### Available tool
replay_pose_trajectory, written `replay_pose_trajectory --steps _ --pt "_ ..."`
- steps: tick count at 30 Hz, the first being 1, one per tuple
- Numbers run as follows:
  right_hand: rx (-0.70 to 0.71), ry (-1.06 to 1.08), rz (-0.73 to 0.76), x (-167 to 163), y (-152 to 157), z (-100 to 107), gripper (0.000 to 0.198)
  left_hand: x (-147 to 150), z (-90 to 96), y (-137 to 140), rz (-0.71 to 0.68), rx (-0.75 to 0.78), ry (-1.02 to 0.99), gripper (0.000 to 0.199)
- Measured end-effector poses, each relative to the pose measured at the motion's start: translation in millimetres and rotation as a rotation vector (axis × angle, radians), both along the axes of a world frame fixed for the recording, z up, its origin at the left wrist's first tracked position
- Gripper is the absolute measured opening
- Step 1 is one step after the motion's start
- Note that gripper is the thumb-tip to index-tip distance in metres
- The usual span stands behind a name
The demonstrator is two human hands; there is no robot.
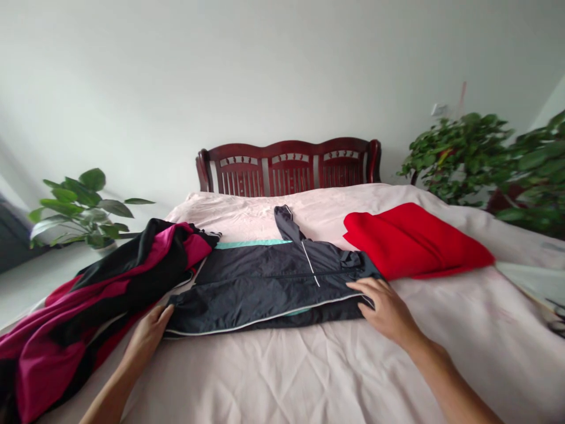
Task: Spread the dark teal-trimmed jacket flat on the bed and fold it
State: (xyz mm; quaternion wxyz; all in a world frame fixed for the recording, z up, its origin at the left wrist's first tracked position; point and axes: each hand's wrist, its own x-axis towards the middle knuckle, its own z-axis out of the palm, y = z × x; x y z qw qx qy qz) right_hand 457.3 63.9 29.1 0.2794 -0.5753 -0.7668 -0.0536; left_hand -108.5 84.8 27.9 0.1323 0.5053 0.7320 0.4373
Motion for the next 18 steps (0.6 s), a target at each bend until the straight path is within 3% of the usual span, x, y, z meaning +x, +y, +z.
replay_pose_trajectory --steps 4,9,14,16,18 --pt "0.014 -0.094 0.068 -28.2 -0.8 -2.5 0.034 -1.0 -8.0 -0.3 -0.013 -0.077 0.086 0.037" --pt "0.092 -0.056 -0.014 -32.3 3.7 -10.3 0.034 -0.8 -13.3 2.8 0.055 -0.115 0.182 0.036" --pt "-0.013 -0.103 0.068 -31.3 -0.2 -13.1 0.033 -1.5 -10.4 4.8 0.021 -0.253 0.222 0.038" --pt "-0.027 -0.107 0.068 -30.8 -3.3 -13.2 0.032 4.6 -5.8 0.1 0.082 -0.239 0.337 0.046" --pt "-0.056 -0.1 0.066 -28.9 -6.0 -10.3 0.031 15.5 0.3 -5.9 0.11 -0.133 0.542 0.047"
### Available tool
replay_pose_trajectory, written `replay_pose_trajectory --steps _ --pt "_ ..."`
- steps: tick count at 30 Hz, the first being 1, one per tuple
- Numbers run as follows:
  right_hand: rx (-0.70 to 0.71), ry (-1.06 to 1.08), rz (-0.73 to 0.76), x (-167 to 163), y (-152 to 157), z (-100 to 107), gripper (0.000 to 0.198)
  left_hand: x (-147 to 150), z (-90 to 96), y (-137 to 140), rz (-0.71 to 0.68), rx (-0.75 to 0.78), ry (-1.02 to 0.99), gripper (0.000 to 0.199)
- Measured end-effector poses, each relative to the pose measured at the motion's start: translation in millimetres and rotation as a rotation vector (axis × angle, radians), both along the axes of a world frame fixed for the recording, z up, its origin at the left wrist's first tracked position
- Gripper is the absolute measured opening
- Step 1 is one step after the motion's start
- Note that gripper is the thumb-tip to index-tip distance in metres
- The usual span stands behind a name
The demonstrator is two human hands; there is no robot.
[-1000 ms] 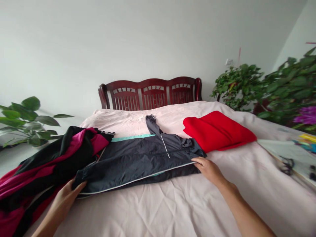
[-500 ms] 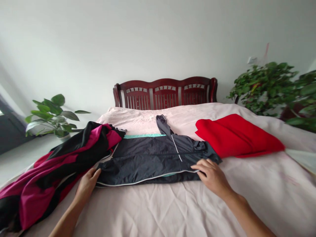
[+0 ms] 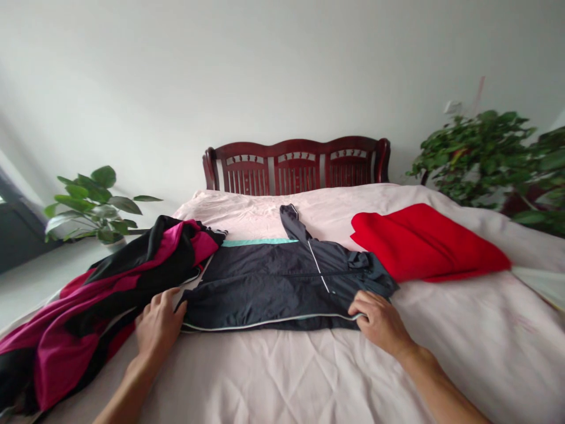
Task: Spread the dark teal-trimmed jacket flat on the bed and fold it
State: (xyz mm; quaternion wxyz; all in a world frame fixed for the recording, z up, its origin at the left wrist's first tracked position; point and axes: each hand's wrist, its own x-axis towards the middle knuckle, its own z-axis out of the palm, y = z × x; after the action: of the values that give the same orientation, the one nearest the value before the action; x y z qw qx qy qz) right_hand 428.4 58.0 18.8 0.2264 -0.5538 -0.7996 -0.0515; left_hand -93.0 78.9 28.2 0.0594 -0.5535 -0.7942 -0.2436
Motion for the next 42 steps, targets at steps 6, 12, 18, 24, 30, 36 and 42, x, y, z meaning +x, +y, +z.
replay_pose_trajectory --steps 6,12,18,24,30,36,42 --pt "-0.024 0.091 -0.035 -22.2 8.6 32.6 0.038 52.2 14.3 7.7 -0.359 0.093 0.109 0.038" --pt "-0.002 0.017 -0.01 -132.9 38.6 40.4 0.048 117.7 1.8 28.8 -0.476 -0.122 0.295 0.052" --pt "-0.184 -0.108 0.027 -157.9 35.4 -9.0 0.055 103.2 -16.7 21.6 -0.519 -0.276 0.39 0.058" --pt "-0.15 -0.21 -0.132 -83.9 24.2 -16.4 0.057 52.6 -14.8 16.1 -0.428 -0.274 0.485 0.058" --pt "-0.044 -0.3 -0.217 -25.7 15.7 -25.0 0.053 31.1 -21.8 20.3 -0.337 -0.323 0.313 0.058" --pt "0.009 -0.282 -0.269 -15.2 16.3 -33.0 0.05 24.3 -26.4 25.4 -0.331 -0.341 0.233 0.059" --pt "0.029 -0.228 -0.274 -16.1 17.7 -31.9 0.047 9.9 -35.9 32.2 -0.386 -0.249 0.1 0.06"
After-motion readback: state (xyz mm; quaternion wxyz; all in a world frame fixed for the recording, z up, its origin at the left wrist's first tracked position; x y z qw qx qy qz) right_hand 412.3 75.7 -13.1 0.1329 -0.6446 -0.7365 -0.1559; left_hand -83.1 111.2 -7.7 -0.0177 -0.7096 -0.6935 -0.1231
